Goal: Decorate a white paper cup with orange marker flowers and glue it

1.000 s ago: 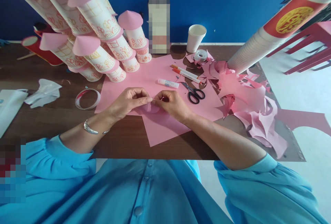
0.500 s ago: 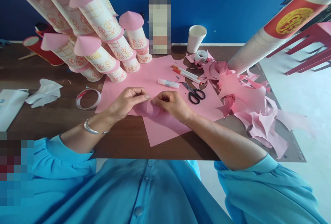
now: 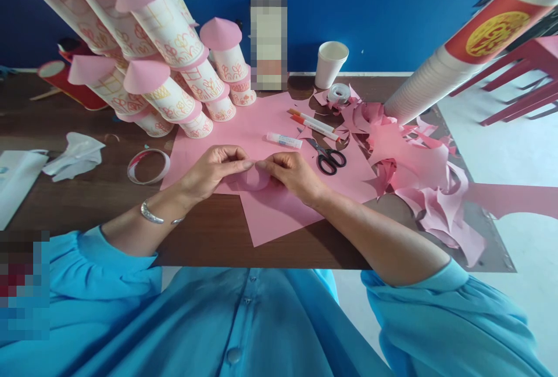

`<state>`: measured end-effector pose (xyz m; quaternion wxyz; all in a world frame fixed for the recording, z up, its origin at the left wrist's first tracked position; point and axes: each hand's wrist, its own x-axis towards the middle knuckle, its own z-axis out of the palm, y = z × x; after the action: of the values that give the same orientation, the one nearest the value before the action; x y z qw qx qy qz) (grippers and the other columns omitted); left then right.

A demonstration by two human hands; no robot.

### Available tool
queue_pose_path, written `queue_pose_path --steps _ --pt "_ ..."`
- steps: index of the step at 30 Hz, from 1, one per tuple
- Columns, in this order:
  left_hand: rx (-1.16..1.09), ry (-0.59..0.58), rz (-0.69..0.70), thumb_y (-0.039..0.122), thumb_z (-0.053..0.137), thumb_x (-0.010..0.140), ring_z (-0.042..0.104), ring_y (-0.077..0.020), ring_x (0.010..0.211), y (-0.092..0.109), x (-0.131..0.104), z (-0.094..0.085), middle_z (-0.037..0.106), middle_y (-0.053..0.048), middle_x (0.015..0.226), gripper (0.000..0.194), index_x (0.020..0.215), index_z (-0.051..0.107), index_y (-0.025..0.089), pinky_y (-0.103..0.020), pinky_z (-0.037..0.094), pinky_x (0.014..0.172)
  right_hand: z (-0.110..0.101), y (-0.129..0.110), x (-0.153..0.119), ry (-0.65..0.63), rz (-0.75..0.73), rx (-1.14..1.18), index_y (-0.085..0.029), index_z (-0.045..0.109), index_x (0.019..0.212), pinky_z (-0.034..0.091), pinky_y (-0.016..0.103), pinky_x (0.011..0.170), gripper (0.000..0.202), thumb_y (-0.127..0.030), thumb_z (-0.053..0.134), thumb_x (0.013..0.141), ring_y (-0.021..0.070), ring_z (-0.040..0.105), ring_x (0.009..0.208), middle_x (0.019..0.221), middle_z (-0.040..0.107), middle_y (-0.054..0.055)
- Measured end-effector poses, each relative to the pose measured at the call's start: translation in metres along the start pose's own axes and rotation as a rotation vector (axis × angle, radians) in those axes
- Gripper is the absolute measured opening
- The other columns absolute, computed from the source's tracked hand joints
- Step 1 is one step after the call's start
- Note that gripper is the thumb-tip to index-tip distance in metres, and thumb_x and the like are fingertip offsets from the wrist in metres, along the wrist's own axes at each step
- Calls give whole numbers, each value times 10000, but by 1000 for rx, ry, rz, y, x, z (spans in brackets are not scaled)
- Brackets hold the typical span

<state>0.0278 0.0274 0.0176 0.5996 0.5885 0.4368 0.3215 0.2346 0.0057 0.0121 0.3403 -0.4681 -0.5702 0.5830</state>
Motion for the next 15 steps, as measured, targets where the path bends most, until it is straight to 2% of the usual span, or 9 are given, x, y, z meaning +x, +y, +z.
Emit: queue_pose_path --steps 3,9,12,15 --pt "-45 31 -12 435 820 721 460 -102 638 -2 1 -2 586 23 664 323 685 664 153 -265 349 627 -1 1 1 2 -23 -19 -182 541 597 282 271 541 625 -747 703 810 89 402 565 574 481 -32" --pt "-99 13 -50 415 836 699 426 -89 598 0 -1 -2 549 39 620 326 652 638 160 -253 340 595 -1 3 2 -34 -25 -13 -165 623 667 280 268 550 564 -693 812 731 88 406 578 592 490 -45" --pt "-111 7 -55 404 837 697 423 -87 594 1 -1 -1 544 42 610 321 643 635 161 -252 342 596 -1 3 2 -43 -39 -7 -165 644 684 298 271 555 558 -697 801 748 94 427 579 595 514 -38" --pt "-116 14 -53 397 834 691 433 -88 602 2 -1 -1 555 37 620 311 649 641 157 -252 331 594 -2 3 1 -36 -55 -7 -178 602 628 305 275 548 598 -735 740 796 94 423 566 579 501 -34"
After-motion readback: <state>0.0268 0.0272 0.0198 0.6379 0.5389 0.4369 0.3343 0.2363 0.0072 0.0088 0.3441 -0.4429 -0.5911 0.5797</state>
